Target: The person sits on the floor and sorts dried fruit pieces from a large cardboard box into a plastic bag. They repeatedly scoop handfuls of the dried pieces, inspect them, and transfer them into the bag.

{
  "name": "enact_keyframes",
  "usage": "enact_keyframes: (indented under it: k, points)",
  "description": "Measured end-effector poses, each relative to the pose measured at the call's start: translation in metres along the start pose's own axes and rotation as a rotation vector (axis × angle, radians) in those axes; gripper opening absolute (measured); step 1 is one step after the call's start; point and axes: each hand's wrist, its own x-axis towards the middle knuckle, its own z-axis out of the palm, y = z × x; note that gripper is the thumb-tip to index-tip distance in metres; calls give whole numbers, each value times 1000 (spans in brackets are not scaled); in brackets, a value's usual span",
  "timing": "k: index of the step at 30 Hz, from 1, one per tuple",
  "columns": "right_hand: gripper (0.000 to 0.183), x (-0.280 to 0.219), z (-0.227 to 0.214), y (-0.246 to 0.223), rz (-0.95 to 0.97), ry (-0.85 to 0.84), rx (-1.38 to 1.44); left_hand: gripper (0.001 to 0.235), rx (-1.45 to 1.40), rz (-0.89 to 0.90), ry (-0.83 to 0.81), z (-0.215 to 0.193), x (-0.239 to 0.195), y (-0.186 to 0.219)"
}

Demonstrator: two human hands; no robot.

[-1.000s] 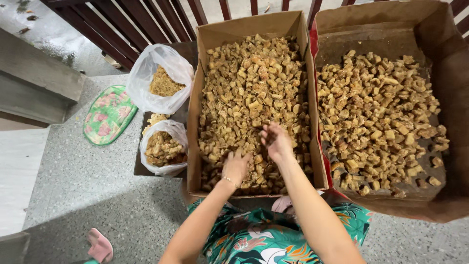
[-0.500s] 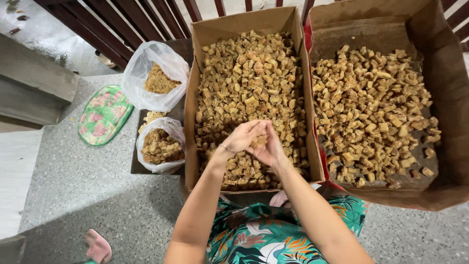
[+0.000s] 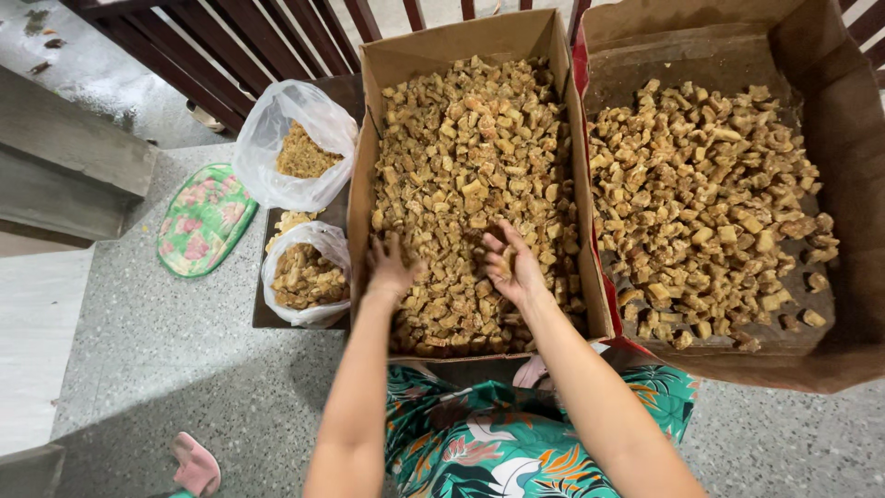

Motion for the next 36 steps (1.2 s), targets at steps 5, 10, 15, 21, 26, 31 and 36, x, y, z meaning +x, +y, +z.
enact_keyframes:
  k: [5,10,15,21,26,31,36]
  points:
    - [33,8,-14,2,20,246,6,90,431,114,267,69,27,-21]
    - [33,5,-8,2,34,104,22,77,340,46,150,97,21,-52]
    - [28,-2,5,3,35,64,51,56,146,113,80,94,12,-67]
    - [36,-13,24,-1,93,235,-55,45,189,209,196,102,22,-87]
    - [46,-15,37,-3,128,283,-88,52,-337,355,10,30,-35,-47]
    - [67,-30,50,-4,179,79,-138,41,-680,548,-336,-17,-87,37]
    - [71,-38,57,-5,220,34,-113,52,-577,703,-320,-21,-91,78]
